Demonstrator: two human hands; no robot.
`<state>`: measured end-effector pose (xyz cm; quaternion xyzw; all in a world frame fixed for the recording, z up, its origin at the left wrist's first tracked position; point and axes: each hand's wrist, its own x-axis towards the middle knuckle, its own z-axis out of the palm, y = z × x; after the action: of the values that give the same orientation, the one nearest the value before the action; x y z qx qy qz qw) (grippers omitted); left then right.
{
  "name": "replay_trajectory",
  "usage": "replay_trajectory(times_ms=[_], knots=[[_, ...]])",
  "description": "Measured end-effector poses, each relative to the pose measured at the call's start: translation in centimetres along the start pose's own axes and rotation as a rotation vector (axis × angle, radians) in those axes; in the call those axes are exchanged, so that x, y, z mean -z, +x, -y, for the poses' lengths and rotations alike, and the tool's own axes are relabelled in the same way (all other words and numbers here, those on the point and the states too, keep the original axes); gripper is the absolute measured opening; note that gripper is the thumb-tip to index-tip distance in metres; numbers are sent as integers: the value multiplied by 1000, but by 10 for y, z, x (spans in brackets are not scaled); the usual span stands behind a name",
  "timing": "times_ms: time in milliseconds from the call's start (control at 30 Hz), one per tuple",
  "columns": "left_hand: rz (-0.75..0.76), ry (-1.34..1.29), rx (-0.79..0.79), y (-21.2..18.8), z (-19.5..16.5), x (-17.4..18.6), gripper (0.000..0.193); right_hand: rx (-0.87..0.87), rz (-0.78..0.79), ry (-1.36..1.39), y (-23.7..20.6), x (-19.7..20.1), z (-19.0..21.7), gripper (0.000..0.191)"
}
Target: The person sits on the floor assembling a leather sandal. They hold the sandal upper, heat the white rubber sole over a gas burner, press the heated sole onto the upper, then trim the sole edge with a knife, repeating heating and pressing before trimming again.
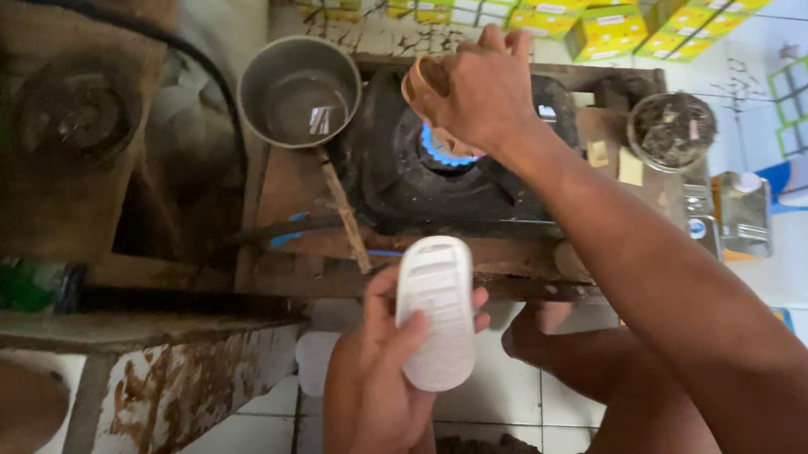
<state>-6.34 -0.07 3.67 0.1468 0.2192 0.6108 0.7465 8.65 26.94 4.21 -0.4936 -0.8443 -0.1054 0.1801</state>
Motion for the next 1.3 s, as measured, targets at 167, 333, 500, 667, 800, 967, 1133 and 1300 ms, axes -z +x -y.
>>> replay_trajectory(times_ms=[167, 333, 500, 667, 800, 967, 1133, 1300], knots=[[64, -28, -60, -2, -4, -10, 63, -262, 298, 64, -19, 28, -14, 43], [-6, 1, -16, -6, -9, -13, 64, -688, 403, 1396, -104, 82, -25, 43], [35, -26, 39, -17, 11, -19, 62, -965, 65, 2409, -246, 132, 44, 74], [6, -39, 143, -61, 41, -30, 62, -1315, -195, 2347, -337, 163, 113, 80], [44, 16, 193, -115, 56, -33, 59, -1063, -214, 2119, -388, 186, 144, 76], [73, 159, 165, -169, 74, -33, 60, -1018, -280, 1363, -433, 201, 194, 96], [22, 169, 166, -206, 84, -26, 62, -540, -321, 1058, -436, 205, 215, 90], [121, 154, 117, -219, 81, -16, 56, -564, -246, 956, -422, 215, 225, 84]])
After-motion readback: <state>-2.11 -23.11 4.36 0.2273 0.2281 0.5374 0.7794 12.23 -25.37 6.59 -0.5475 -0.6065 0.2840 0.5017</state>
